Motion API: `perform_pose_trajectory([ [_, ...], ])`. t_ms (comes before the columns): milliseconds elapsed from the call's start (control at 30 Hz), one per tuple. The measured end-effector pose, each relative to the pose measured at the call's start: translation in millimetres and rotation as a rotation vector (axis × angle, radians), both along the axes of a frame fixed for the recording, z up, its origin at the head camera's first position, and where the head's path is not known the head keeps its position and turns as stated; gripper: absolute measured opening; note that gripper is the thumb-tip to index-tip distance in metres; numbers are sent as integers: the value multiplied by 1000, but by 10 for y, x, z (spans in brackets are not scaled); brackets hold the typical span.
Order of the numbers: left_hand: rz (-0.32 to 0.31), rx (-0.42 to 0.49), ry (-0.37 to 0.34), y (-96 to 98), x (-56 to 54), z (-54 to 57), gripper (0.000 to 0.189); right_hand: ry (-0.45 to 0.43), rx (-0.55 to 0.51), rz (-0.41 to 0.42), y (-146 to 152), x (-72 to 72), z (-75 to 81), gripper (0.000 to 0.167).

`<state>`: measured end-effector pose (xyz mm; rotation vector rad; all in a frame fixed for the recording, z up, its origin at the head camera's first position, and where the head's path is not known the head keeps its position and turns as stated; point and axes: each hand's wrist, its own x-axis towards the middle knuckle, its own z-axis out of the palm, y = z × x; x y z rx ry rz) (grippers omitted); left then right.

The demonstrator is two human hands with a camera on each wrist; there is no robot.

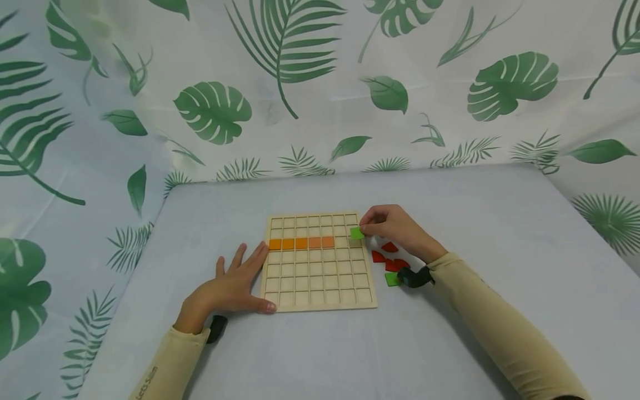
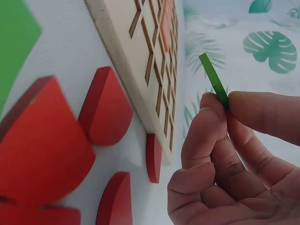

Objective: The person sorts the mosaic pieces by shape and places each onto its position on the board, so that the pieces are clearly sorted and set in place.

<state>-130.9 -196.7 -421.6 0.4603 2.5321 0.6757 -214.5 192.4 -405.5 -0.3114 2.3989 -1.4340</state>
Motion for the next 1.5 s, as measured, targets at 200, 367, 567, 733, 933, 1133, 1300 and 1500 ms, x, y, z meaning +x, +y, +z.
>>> perform_pose_trajectory([
  [200, 9, -14, -3, 1, 7, -17, 136, 32, -5, 15, -97, -14, -15, 14],
  [367, 9, -24, -3, 7, 4, -31, 136, 35, 12, 18, -161, -29, -14, 15],
  [567, 0, -25, -3, 3, -9, -19, 135, 32, 31, 17, -220, -55, -13, 13],
  [733, -3, -19, 5, -8, -16, -3, 135, 44, 41, 28, -256, -78, -8, 11],
  [933, -3, -16, 9, -18, -15, -3, 135, 32, 36, 40, -294, -116, -37, 10],
  [1133, -10, -12, 9, -22, -23, -7, 134, 21, 49, 56, -318, -142, -75, 11],
  [1300, -6, -11, 10, -25, -30, -11, 134, 29, 57, 61, -323, -151, -87, 12],
  [1500, -12, -10, 13, -27, -28, -16, 134, 38, 75, 66, -329, -147, -102, 12],
])
